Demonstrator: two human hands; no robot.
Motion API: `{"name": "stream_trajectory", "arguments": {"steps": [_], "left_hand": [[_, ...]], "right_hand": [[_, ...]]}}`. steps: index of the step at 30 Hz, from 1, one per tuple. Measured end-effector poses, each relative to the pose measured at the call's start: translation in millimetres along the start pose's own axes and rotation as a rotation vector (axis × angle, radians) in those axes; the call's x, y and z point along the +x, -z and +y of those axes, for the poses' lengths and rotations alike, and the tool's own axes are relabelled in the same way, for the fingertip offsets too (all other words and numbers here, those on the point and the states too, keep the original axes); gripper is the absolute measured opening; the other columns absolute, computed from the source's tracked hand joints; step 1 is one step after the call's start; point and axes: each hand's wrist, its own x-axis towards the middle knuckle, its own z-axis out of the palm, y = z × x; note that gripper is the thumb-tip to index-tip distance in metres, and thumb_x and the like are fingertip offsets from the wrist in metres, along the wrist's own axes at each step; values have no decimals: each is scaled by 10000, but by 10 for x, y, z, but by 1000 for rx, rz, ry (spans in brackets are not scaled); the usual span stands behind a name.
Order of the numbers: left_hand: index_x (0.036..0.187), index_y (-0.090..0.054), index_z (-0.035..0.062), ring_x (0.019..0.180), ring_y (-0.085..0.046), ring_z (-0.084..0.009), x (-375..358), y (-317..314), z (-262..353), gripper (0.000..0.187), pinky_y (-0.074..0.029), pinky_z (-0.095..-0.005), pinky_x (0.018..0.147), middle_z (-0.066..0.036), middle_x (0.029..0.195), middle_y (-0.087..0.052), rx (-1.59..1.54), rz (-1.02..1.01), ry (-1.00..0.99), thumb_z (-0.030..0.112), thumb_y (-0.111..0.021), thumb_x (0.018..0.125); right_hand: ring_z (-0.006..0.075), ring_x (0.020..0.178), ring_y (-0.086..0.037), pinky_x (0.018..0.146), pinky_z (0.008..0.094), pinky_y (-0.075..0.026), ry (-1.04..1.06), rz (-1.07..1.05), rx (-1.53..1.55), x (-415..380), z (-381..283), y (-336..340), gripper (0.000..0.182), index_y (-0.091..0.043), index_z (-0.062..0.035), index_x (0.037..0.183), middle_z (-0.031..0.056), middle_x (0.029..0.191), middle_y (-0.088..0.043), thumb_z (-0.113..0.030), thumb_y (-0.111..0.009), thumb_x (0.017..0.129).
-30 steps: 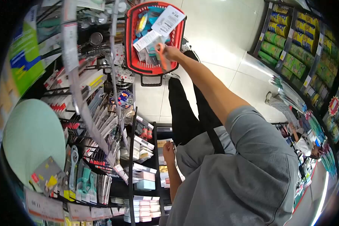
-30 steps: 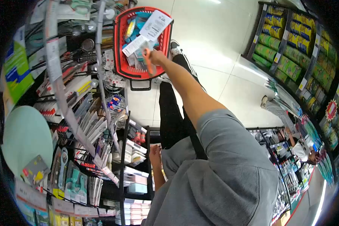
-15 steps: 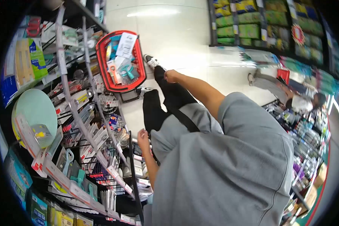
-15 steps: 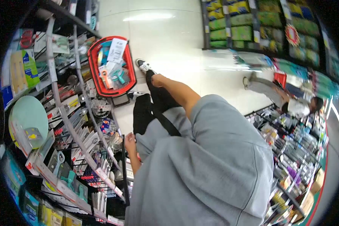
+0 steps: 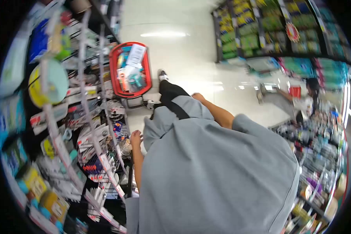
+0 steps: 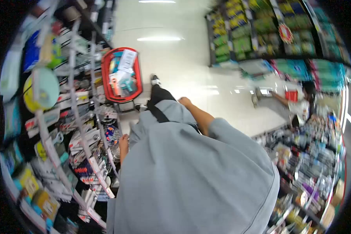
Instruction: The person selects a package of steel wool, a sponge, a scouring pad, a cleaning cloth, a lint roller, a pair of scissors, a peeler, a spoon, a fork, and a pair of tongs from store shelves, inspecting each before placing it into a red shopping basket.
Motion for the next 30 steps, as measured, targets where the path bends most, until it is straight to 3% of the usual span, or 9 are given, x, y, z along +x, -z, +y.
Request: {"name": "stream_trajectory", "arguments": {"steps": [1,9,11,14,20,22,24,28,30], "left_hand": [[1081,-535,82,674,-578,-141,57,47,-28,297,-461,-255,521,-49,892,-603,-11,-2,61,209,-596,819],[1093,-533,34,771,-618,-173,49,-40,732,294,-497,-282,602,-83,965,-611,-89,154,-286,183,-578,844],[1089,-533,20,834,-608,-185,-26,-11,1160,275,-484,-275,683,-93,982,-606,-142,287,-580,144,-575,846],[1101,-505,-8,866,-577,-171,-317,150,1874,301,-474,-275,741,-98,1004,-578,-107,442,-777,104,-585,834],[1114,-496,-8,850,-563,-168,-568,584,2890,346,-487,-284,714,-119,1036,-543,-157,704,-993,93,-619,808],[1083,-504,-28,798,-569,-180,-561,772,3138,343,-483,-292,692,-134,1018,-548,13,989,-1067,92,-637,790],[1012,-540,-51,782,-583,-251,-709,827,3421,343,-470,-347,708,-165,954,-583,72,1196,-1078,159,-663,771],[909,-610,-29,868,-571,-376,-539,1098,3567,403,-420,-440,804,-199,894,-629,173,1237,-981,348,-642,771],[910,-614,-21,874,-574,-370,-489,1140,3587,395,-419,-433,808,-187,909,-633,194,1257,-958,350,-636,776]], "right_hand": [[296,931,-610,802,361,-473,15,-15,-64,88,14,22,405,-676,-43,924,185,970,-642,-386,-573,735],[297,930,-608,795,359,-481,156,-80,-226,297,-560,553,300,-679,-93,899,145,953,-651,-297,-593,696],[311,921,-613,806,355,-485,172,-103,-321,377,-656,583,301,-676,-70,920,173,959,-644,-260,-571,712],[314,931,-610,817,358,-483,170,-119,-335,383,-778,669,315,-677,-76,923,172,967,-642,-282,-577,707],[301,934,-608,812,353,-482,248,-205,-375,630,-841,805,295,-682,-100,922,157,967,-646,-276,-580,708],[289,929,-608,808,346,-483,291,-177,-356,611,-826,831,288,-686,-116,921,141,969,-648,-294,-597,713],[280,914,-615,804,342,-484,267,-192,-323,554,-857,880,294,-686,-112,917,139,960,-651,-310,-600,718],[260,911,-620,800,330,-485,195,-172,-246,548,-732,914,318,-685,-109,920,128,946,-658,-341,-593,724],[256,905,-623,797,325,-486,195,-148,-222,564,-657,927,326,-685,-107,921,126,941,-660,-349,-591,724]]}}
